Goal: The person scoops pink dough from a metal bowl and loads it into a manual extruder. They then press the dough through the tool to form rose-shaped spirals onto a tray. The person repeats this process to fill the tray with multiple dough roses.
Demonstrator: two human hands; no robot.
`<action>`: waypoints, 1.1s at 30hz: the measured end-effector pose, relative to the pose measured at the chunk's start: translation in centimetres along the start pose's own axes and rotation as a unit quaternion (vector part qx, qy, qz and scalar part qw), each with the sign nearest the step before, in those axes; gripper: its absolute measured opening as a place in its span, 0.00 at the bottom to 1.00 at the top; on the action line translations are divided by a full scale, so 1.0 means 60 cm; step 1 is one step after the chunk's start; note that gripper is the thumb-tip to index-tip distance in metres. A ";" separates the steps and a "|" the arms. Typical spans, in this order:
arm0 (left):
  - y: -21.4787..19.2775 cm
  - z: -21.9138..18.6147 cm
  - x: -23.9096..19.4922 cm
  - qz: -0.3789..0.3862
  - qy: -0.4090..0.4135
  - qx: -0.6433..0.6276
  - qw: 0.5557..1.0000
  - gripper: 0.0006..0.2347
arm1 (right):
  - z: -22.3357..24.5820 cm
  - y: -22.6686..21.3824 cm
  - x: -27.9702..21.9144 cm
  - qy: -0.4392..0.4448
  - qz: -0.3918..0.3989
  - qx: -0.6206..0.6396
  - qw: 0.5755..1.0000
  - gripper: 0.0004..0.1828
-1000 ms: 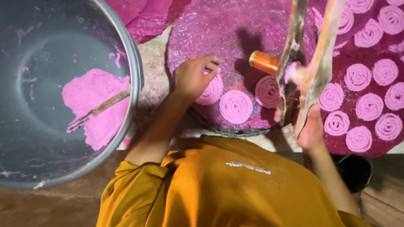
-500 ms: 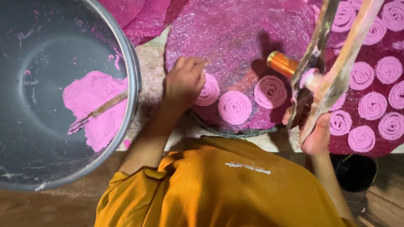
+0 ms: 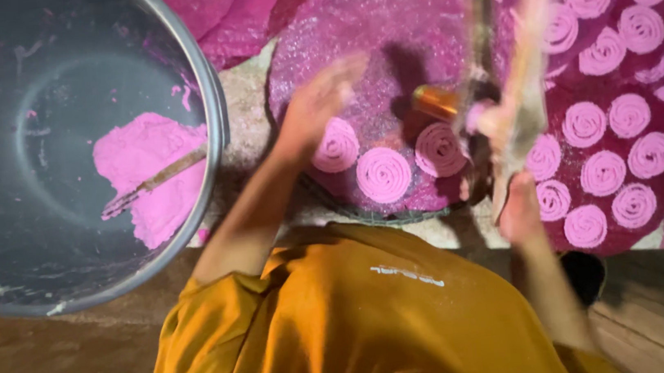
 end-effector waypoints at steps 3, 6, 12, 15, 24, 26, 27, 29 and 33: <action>0.050 -0.025 0.062 0.088 0.027 -0.392 0.915 0.38 | 0.003 0.023 0.026 0.142 0.102 -0.057 0.983 0.45; 0.090 -0.051 0.091 0.150 0.073 -0.570 0.805 0.34 | 0.027 0.028 0.027 0.304 0.152 -0.130 0.931 0.43; 0.087 0.022 0.151 0.012 0.056 -0.706 0.706 0.18 | 0.141 0.028 0.088 0.261 0.067 -0.386 0.882 0.42; 0.062 0.048 0.164 0.006 0.091 -0.693 0.715 0.18 | 0.157 0.054 0.119 0.195 0.022 -0.464 0.864 0.35; 0.038 0.082 0.169 -0.037 0.114 -0.648 0.752 0.17 | 0.186 0.098 0.141 0.169 0.012 -0.523 0.835 0.33; 0.033 0.071 0.170 -0.012 0.104 -0.665 0.740 0.18 | 0.192 0.115 0.144 0.131 0.021 -0.500 0.856 0.33; 0.034 0.066 0.167 0.000 0.098 -0.673 0.733 0.19 | 0.186 0.116 0.141 0.145 0.023 -0.498 0.855 0.33; 0.028 0.064 0.157 -0.013 0.095 -0.674 0.732 0.19 | 0.175 0.114 0.132 0.171 0.028 -0.491 0.854 0.34; 0.052 0.047 0.156 -0.016 0.129 -0.666 0.735 0.20 | 0.197 0.089 0.112 0.195 0.027 -0.493 0.847 0.35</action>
Point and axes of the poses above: each hand's wrist, its own x-axis towards the middle knuckle, its own y-axis out of the palm, z = x × y, the point moved 10 cm from there along x, towards the middle knuckle, and after that the axes turned 5 degrees about y, right-handed, at the moved point
